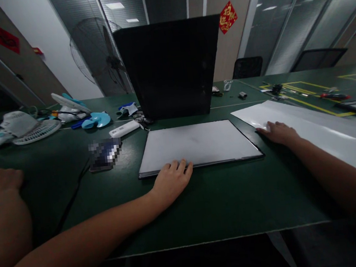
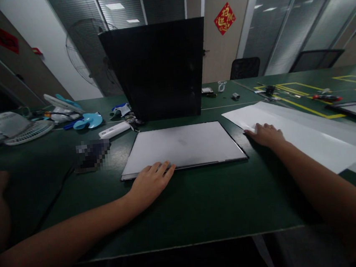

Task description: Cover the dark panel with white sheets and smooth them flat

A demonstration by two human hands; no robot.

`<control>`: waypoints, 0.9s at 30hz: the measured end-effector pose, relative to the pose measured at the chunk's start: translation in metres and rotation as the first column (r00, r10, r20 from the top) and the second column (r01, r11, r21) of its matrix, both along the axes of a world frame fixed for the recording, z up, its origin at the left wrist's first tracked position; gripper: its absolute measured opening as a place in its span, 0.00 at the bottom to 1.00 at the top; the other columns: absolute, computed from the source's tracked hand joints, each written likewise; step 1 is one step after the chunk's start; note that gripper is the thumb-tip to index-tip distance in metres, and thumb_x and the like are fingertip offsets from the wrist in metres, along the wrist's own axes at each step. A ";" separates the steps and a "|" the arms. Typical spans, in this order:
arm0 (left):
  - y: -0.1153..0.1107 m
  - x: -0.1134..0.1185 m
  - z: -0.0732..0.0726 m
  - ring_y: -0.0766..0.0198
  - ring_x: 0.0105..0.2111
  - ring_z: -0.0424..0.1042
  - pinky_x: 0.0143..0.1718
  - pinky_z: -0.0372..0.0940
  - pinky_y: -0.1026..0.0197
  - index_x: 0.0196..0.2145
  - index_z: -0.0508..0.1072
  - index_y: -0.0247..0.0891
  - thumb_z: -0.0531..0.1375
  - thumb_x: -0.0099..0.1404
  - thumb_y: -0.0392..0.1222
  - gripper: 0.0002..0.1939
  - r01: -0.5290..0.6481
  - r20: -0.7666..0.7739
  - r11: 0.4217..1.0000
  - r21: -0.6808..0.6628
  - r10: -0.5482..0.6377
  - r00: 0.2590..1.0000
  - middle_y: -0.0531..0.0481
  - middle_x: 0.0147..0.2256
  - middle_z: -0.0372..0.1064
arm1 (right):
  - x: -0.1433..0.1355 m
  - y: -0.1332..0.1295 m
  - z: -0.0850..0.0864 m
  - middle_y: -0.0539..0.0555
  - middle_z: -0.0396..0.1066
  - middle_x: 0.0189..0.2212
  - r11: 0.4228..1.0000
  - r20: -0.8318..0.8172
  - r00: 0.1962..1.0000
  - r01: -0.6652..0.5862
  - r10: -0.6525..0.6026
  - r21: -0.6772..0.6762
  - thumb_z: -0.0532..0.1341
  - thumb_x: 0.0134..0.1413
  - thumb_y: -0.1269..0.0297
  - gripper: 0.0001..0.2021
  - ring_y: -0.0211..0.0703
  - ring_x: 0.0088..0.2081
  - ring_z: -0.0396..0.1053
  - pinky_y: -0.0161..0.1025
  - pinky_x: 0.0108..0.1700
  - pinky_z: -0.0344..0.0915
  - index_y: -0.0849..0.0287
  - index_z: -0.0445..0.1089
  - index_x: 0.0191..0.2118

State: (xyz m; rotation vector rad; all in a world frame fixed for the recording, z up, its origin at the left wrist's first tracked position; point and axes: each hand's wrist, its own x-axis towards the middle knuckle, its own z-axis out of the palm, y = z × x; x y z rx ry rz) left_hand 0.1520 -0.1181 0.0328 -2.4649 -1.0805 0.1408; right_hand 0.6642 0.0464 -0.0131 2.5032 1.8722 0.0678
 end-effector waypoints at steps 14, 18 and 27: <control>0.001 -0.001 -0.001 0.49 0.53 0.76 0.45 0.74 0.51 0.67 0.67 0.36 0.57 0.74 0.29 0.25 0.012 0.007 1.000 0.021 -0.012 1.000 0.35 0.61 0.70 | -0.006 -0.002 0.001 0.72 0.63 0.66 0.999 -0.019 0.999 -0.050 0.050 0.003 0.37 0.67 0.31 0.43 0.69 0.64 0.64 0.63 0.59 0.65 0.59 0.61 0.69; 0.001 0.000 0.000 0.49 0.53 0.76 0.44 0.75 0.51 0.67 0.67 0.36 0.56 0.75 0.29 0.25 0.005 -0.005 1.000 0.025 -0.005 1.000 0.35 0.61 0.70 | -0.006 -0.003 0.002 0.72 0.63 0.65 0.998 -0.018 0.998 -0.063 0.063 -0.004 0.37 0.67 0.31 0.43 0.69 0.63 0.65 0.62 0.59 0.66 0.59 0.61 0.68; 0.000 0.001 0.003 0.48 0.53 0.76 0.45 0.74 0.51 0.67 0.67 0.36 0.57 0.74 0.29 0.25 -0.001 0.000 1.000 0.002 0.001 1.000 0.34 0.62 0.70 | -0.007 -0.004 0.004 0.72 0.65 0.64 0.997 -0.022 0.997 -0.072 0.072 -0.008 0.37 0.68 0.32 0.42 0.69 0.62 0.66 0.62 0.57 0.67 0.59 0.62 0.68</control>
